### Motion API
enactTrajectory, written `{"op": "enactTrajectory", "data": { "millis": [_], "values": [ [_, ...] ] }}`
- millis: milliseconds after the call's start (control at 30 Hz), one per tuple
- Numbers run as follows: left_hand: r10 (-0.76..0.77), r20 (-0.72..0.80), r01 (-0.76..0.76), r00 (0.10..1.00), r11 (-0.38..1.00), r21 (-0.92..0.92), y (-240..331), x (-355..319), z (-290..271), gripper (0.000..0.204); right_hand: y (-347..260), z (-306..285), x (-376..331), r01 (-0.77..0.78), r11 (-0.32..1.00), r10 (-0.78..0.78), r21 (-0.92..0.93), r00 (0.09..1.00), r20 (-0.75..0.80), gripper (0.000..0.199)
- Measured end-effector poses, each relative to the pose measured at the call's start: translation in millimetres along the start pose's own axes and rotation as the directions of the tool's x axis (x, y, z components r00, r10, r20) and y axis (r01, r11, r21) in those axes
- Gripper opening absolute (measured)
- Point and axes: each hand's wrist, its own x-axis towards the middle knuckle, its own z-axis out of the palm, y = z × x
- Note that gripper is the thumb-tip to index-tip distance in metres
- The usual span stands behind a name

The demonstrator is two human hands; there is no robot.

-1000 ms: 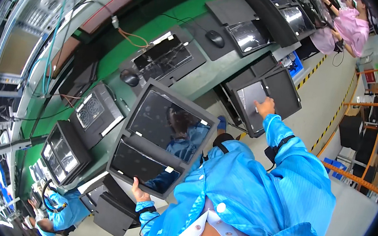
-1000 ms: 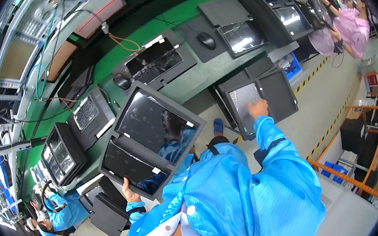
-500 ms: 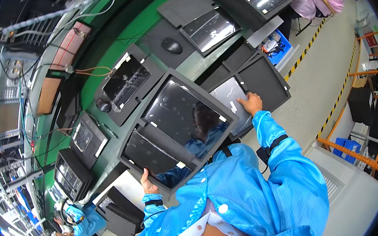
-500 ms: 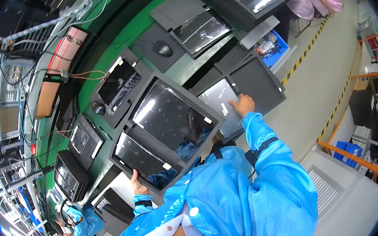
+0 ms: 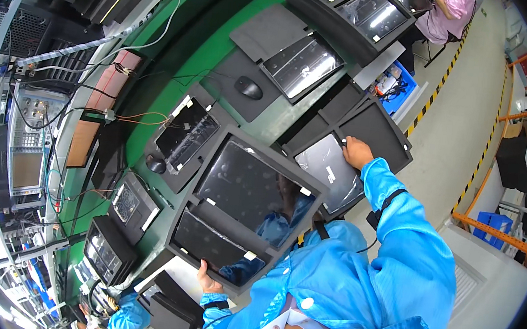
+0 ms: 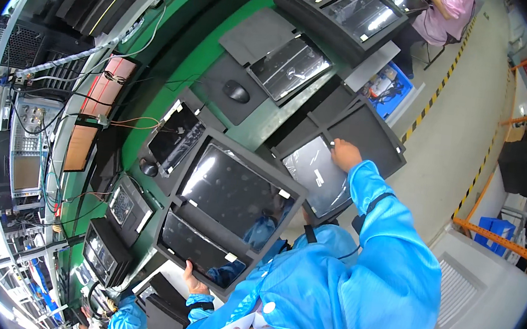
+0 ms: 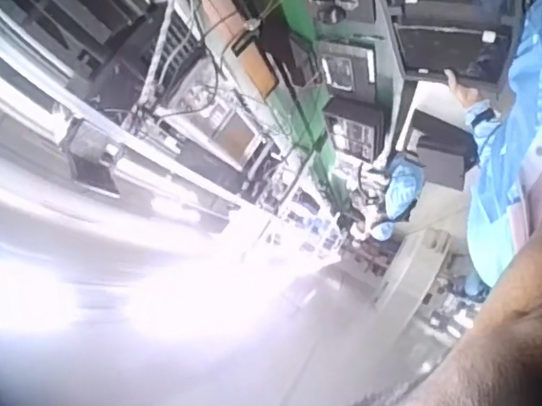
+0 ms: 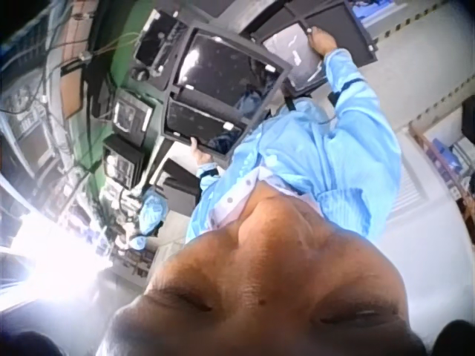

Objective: Inspecting, cleaning, and organizing tablet components on an electronics assembly line.

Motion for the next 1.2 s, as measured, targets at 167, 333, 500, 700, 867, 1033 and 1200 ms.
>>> {"op": "enactTrajectory", "data": {
  "millis": [167, 333, 500, 700, 867, 1033, 1200],
  "values": [
    [0.034, -0.014, -0.035, 0.999, 0.996, -0.079, 0.0, 2.6, -17.4, 0.037, -8.8, -68.7, -12.4, 0.234, 0.97, -0.238, -0.065, 0.969, -0.059, 0.023],
    [0.067, 0.02, -0.067, 0.998, 0.998, -0.002, 16.2, -9.1, -8.6, 0.038, 5.2, -186.1, -18.4, 0.216, 0.973, -0.229, -0.078, 0.932, -0.28, 0.024],
    [0.042, -0.002, -0.041, 0.999, 0.997, 0.061, 19.2, 13.4, 6.9, 0.04, 34.6, -300.2, -24.4, -0.022, 0.992, 0.071, 0.12, 0.904, -0.423, 0.03],
    [-0.259, 0.063, 0.228, 0.964, 0.924, 0.308, -67.3, 83.2, 83.7, 0.028, 137.7, -332.0, -63.3, -0.269, 0.921, 0.38, 0.281, 0.778, -0.501, 0.036],
    [-0.56, 0.272, 0.5, 0.783, 0.826, 0.259, -185.6, 77.2, 203.3, 0.024, 188.9, -308.1, -134.4, -0.334, 0.881, 0.465, 0.336, 0.747, -0.476, 0.036],
    [-0.584, 0.333, 0.528, 0.74, 0.811, 0.251, -279.1, 85.8, 229.9, 0.036, 197.8, -270.6, -192.7, -0.434, 0.878, 0.474, 0.203, 0.725, -0.5, 0.033],
    [-0.55, 0.259, 0.509, 0.794, 0.834, 0.213, -321.6, 93.8, 223.0, 0.034, 200.7, -228.0, -226.2, -0.505, 0.823, 0.568, 0.261, 0.704, -0.427, 0.033]
  ]
}}
